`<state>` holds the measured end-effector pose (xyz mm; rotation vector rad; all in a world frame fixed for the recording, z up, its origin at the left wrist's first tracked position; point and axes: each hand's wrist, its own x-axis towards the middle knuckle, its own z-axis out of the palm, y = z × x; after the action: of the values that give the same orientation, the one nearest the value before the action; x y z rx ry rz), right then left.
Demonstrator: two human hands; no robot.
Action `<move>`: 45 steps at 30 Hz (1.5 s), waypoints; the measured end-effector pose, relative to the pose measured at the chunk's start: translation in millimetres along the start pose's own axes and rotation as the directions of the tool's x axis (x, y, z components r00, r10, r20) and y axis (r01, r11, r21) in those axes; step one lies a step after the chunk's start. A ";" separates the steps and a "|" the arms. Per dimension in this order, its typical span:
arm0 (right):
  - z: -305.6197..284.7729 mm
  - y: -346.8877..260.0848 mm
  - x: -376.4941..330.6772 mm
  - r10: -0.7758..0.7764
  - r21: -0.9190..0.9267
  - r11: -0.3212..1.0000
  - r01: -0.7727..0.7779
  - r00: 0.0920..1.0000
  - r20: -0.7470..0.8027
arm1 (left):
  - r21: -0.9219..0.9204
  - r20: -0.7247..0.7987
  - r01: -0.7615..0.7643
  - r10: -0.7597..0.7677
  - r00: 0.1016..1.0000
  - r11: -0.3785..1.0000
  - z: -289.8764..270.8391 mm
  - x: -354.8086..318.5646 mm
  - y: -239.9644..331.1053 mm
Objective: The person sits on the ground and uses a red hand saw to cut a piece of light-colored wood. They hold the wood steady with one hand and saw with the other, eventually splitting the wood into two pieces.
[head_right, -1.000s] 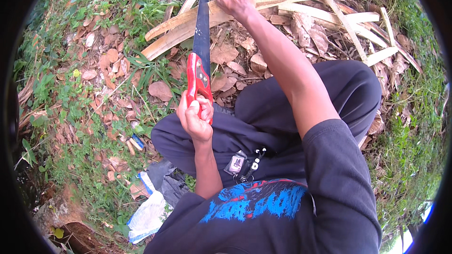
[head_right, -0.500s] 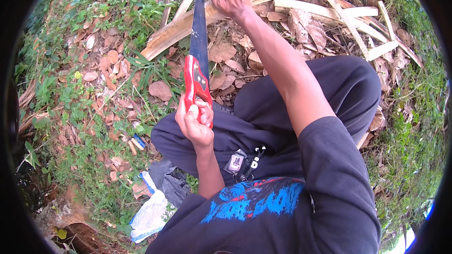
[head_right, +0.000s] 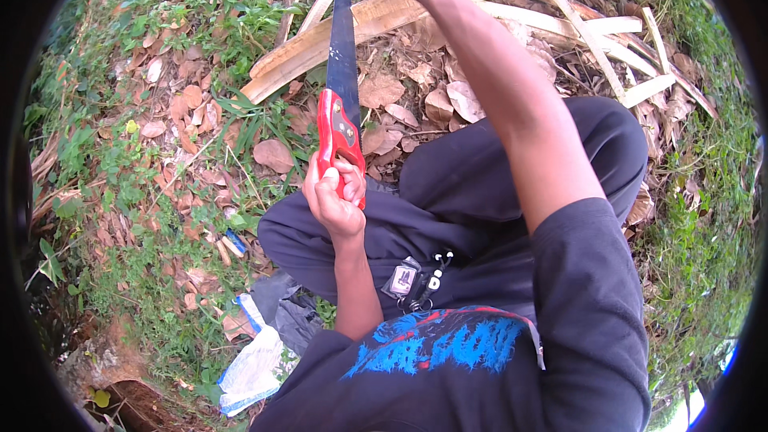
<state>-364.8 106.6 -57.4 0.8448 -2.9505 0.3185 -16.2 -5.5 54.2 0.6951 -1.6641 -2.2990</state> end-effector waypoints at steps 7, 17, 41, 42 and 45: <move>10.6 49.3 -28.8 0.216 0.115 0.969 -0.218 0.976 0.025 | 0.026 0.005 -0.017 0.017 1.000 1.000 2.3 1.7 -5.6; 15.4 42.3 -24.6 0.073 0.083 0.995 -0.060 0.984 -0.164 | 0.056 0.022 -0.008 0.007 1.000 0.998 15.8 14.2 -2.3; 9.5 -52.8 -43.8 0.357 0.153 0.928 -0.340 0.929 -0.101 | 0.076 0.000 0.084 -0.084 0.996 0.994 17.1 -5.1 37.7; 10.8 -52.7 -48.7 0.348 0.166 0.930 -0.328 0.930 -0.113 | 0.085 0.000 0.078 -0.078 0.997 0.993 15.5 -6.9 35.2; 14.0 -51.6 -56.1 0.298 0.107 0.954 -0.281 0.933 -0.200 | 0.068 0.006 0.068 -0.069 0.998 0.995 9.3 -13.0 29.1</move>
<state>-289.9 89.9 -67.8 0.3480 -2.8670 0.5060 -12.4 -1.9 86.9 0.7697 -1.7551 -2.3035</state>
